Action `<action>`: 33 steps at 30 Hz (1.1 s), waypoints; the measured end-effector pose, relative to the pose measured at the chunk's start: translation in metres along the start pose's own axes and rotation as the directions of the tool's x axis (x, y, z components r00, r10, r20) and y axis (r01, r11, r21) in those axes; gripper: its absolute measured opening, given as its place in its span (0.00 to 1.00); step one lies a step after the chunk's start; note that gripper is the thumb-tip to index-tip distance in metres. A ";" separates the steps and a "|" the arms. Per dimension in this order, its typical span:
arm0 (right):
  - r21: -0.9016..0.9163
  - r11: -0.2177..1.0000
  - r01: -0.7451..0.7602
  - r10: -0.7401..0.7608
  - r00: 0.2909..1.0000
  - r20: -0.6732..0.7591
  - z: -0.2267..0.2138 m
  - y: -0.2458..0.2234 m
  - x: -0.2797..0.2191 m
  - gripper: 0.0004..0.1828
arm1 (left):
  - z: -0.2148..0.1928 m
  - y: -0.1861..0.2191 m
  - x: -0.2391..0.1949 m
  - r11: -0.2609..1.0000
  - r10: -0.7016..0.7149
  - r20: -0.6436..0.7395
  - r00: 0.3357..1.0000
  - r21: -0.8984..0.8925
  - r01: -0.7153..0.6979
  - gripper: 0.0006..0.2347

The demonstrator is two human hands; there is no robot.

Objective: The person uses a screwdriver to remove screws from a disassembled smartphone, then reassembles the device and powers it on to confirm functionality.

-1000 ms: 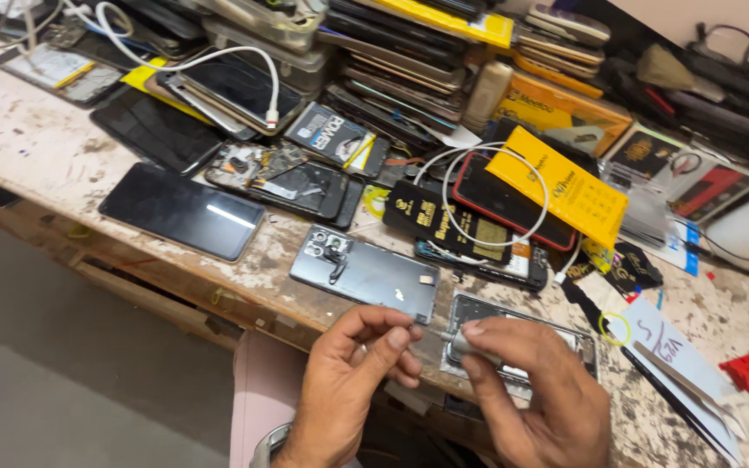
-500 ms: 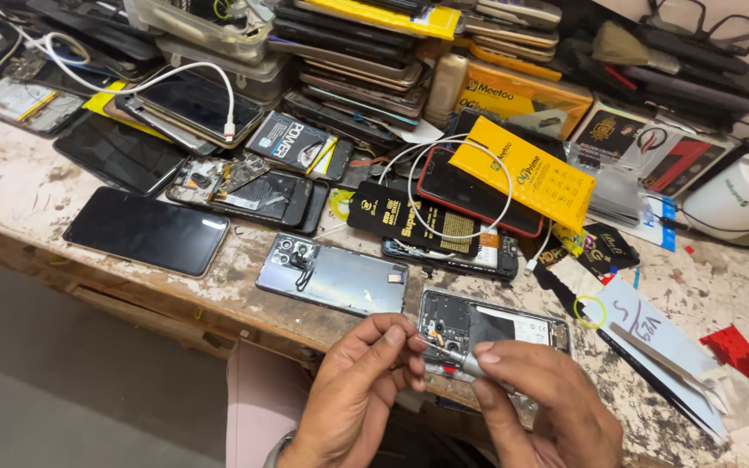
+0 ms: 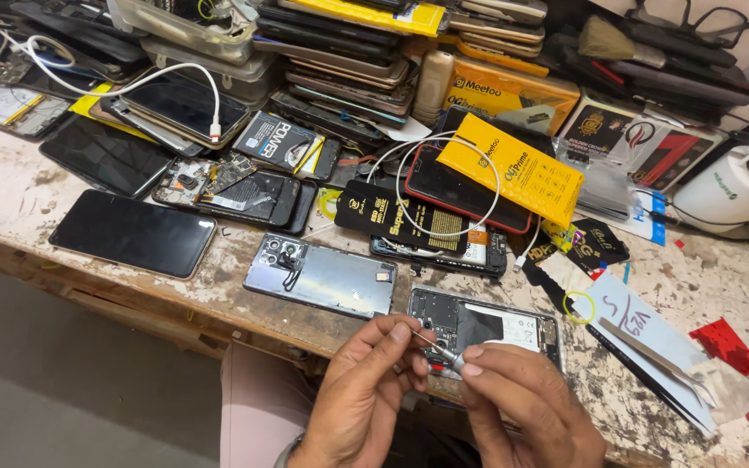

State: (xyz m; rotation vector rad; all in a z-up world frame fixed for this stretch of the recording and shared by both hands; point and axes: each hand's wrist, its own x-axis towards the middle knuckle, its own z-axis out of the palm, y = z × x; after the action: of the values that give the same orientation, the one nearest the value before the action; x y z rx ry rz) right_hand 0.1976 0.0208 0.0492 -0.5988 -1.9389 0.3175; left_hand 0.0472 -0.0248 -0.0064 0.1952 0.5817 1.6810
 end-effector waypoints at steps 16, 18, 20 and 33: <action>0.004 0.998 -0.068 0.068 0.998 0.017 -0.003 -0.002 -0.005 0.15 | 0.005 -0.003 -0.004 0.999 -0.034 0.003 0.999 -0.028 0.034 0.08; -0.049 0.997 -0.067 0.069 0.997 0.033 -0.005 0.000 -0.006 0.15 | 0.007 -0.002 -0.003 1.000 -0.031 0.002 1.000 -0.006 0.031 0.09; -0.048 0.996 -0.076 0.078 0.996 0.039 -0.007 0.002 -0.007 0.15 | 0.009 0.001 -0.004 1.000 -0.028 0.058 0.998 0.006 0.028 0.10; 0.124 0.890 -0.439 0.423 0.895 0.140 -0.068 0.018 0.014 0.20 | -0.001 0.045 -0.014 -0.087 0.453 0.557 0.696 0.805 -0.587 0.09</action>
State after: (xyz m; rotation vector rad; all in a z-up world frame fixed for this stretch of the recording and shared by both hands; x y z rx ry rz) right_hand 0.2586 0.0402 0.0809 -0.9277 -1.8487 0.7884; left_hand 0.0099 -0.0420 0.0170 1.7376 1.6706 1.6902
